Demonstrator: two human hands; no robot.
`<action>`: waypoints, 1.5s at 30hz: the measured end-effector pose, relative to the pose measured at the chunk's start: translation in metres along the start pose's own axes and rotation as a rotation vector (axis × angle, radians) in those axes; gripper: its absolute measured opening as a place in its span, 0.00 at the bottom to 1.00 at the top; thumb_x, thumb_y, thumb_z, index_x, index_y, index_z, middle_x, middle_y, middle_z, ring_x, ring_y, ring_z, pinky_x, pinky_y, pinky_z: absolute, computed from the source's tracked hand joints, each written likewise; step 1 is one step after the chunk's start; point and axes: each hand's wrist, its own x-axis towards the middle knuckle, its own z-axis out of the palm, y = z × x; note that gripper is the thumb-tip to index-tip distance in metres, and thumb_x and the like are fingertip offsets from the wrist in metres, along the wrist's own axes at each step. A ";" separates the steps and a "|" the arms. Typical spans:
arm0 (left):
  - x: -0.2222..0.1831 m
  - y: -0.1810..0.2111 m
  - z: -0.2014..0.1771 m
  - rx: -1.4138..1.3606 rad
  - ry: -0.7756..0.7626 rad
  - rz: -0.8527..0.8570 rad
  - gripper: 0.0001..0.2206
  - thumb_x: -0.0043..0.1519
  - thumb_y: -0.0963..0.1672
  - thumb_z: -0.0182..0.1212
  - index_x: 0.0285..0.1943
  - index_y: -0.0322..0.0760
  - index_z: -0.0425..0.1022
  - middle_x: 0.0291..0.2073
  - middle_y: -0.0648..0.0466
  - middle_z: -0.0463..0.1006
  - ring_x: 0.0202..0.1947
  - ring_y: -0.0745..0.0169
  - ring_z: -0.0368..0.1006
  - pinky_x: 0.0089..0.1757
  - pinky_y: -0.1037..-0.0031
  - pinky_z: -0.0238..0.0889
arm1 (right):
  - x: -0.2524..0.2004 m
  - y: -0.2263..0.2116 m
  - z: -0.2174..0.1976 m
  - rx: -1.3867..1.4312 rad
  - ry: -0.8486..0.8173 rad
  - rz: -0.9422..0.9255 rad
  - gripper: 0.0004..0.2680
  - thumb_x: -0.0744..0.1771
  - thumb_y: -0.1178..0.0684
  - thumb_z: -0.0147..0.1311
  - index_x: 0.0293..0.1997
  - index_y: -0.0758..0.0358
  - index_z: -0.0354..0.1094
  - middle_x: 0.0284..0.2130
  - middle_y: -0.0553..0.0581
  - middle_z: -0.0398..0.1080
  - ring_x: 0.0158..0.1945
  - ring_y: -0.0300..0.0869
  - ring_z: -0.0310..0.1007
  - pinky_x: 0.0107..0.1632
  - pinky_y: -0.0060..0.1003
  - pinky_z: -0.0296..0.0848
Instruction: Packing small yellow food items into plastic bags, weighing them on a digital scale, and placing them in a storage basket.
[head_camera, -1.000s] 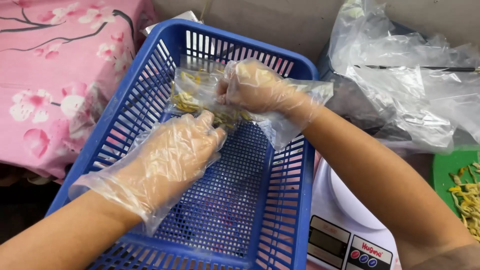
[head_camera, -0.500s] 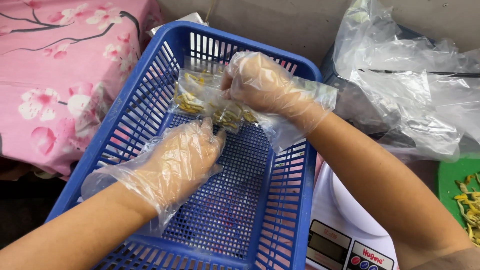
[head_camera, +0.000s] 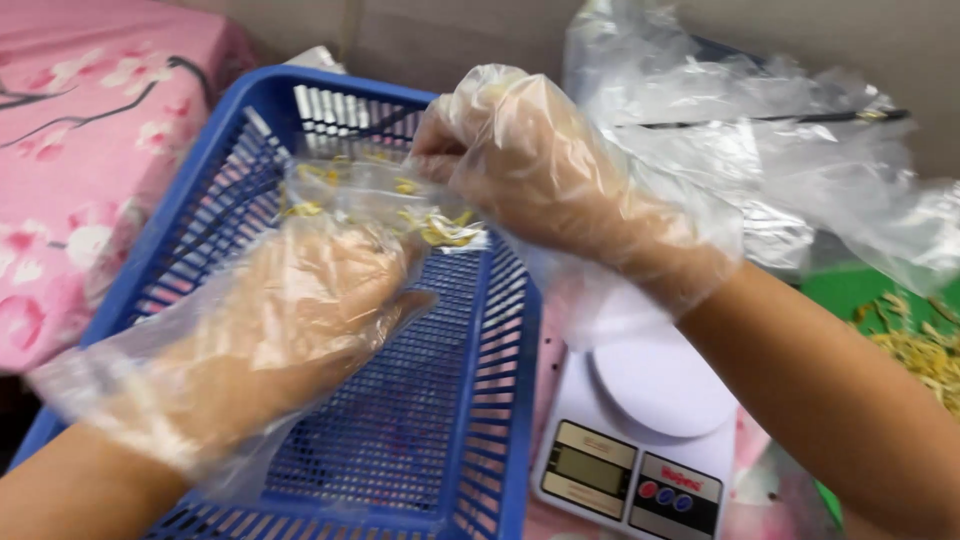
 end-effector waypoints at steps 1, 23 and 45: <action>0.008 0.006 -0.006 -0.022 0.021 0.023 0.19 0.62 0.56 0.58 0.48 0.41 0.73 0.33 0.50 0.78 0.32 0.45 0.76 0.32 0.55 0.69 | -0.012 -0.008 -0.012 -0.024 0.019 -0.028 0.04 0.66 0.59 0.59 0.31 0.59 0.76 0.27 0.51 0.76 0.32 0.40 0.75 0.34 0.35 0.73; 0.188 0.089 -0.044 0.114 0.487 0.131 0.23 0.67 0.53 0.58 0.67 0.40 0.72 0.60 0.43 0.77 0.52 0.47 0.79 0.41 0.62 0.77 | -0.180 0.100 -0.153 -0.189 -0.031 0.485 0.19 0.63 0.41 0.65 0.57 0.55 0.72 0.42 0.53 0.79 0.46 0.40 0.79 0.51 0.36 0.73; 0.185 0.126 -0.094 -0.361 0.521 0.341 0.04 0.67 0.39 0.64 0.37 0.38 0.78 0.29 0.53 0.80 0.27 0.52 0.75 0.32 0.63 0.68 | -0.238 0.049 -0.184 0.394 0.619 0.849 0.07 0.67 0.52 0.58 0.30 0.58 0.66 0.28 0.55 0.77 0.29 0.34 0.74 0.33 0.24 0.73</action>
